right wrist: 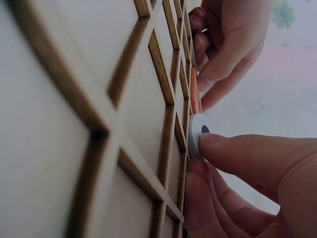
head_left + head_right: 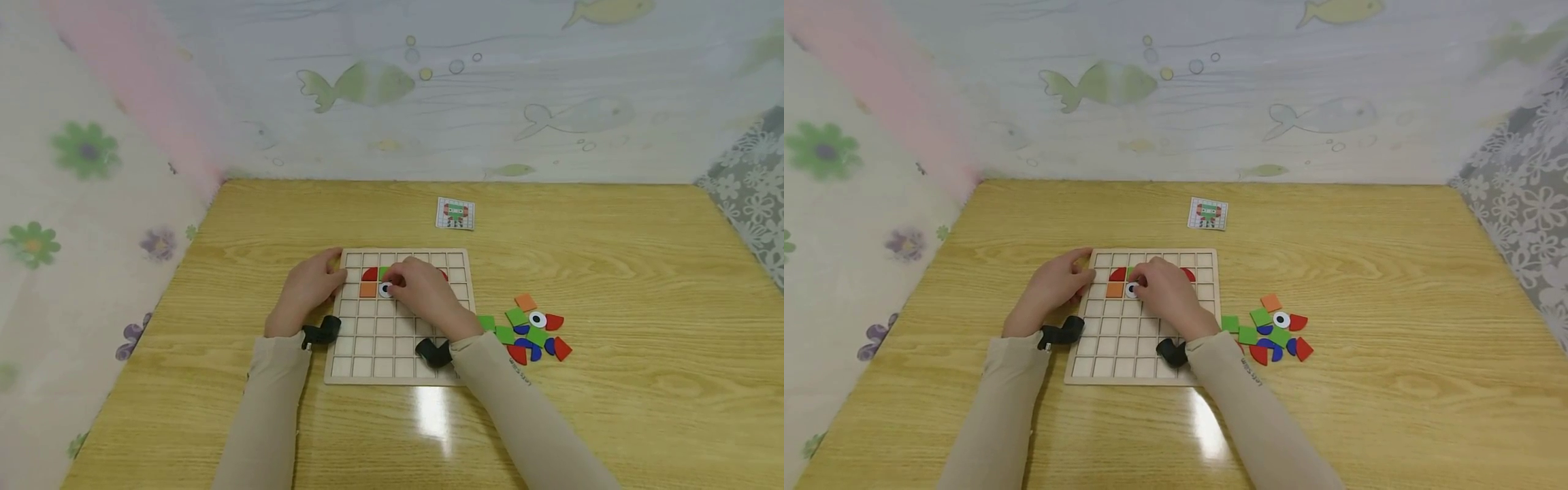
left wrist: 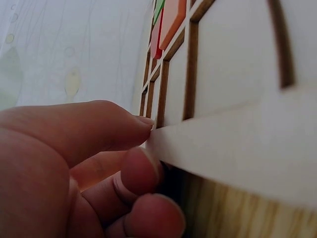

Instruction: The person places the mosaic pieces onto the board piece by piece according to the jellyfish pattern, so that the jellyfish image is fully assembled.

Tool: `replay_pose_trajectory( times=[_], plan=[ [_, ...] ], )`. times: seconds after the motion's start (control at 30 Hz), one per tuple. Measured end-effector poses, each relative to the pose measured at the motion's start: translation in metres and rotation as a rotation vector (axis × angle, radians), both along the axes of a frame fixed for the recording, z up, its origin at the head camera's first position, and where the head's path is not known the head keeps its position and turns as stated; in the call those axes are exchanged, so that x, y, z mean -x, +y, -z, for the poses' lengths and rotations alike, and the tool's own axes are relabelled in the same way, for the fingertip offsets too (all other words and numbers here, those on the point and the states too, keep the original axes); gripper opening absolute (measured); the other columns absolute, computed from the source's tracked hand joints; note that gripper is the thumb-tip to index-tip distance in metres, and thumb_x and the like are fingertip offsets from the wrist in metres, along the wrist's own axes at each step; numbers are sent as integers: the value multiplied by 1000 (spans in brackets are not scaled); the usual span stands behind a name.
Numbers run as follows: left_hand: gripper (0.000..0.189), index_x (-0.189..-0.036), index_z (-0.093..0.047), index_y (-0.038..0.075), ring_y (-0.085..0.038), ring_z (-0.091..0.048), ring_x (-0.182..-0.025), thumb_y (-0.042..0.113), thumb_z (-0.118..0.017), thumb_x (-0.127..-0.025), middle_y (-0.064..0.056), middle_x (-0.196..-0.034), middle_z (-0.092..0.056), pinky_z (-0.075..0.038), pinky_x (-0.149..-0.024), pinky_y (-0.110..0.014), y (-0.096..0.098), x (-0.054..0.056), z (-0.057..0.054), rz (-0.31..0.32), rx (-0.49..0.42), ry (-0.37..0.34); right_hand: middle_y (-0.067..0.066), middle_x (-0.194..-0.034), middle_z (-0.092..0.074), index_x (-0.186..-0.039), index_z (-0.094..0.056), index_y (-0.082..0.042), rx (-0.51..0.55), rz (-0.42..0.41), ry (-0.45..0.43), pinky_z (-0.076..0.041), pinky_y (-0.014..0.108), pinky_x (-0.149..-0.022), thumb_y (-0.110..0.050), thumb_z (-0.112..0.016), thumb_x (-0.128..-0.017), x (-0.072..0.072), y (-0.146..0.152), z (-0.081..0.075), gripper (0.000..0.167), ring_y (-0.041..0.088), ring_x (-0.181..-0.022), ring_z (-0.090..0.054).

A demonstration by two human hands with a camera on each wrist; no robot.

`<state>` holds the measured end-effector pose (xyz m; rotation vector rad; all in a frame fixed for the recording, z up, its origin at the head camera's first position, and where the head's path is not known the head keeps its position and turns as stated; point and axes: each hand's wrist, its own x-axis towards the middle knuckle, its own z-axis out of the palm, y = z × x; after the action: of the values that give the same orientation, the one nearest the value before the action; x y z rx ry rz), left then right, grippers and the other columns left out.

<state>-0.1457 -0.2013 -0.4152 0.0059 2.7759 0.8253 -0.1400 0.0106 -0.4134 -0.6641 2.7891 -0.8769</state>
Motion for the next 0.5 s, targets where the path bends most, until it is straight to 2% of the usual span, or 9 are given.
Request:
replay_pose_trajectory(
  times=[0.23, 0.5],
  plan=[
    [54, -139, -33, 19, -16, -51, -50, 28, -48, -88, 0, -62, -57, -39, -53, -31, 0, 0, 0, 8, 5, 7, -6, -83, -52, -97, -67, -19, 9, 14, -11, -41, 25, -64, -19, -63, -83, 0, 0, 0, 15, 9, -74, -48],
    [54, -139, -34, 18, -16, -52, -50, 27, -49, -88, -1, -63, -57, -40, -53, -31, 1, 0, -1, 2, -14, -1, -7, -84, -55, -98, -66, -19, 78, 21, -45, -40, 27, -67, -25, -57, -86, 2, 5, -5, 16, 10, -75, -48]
  ],
)
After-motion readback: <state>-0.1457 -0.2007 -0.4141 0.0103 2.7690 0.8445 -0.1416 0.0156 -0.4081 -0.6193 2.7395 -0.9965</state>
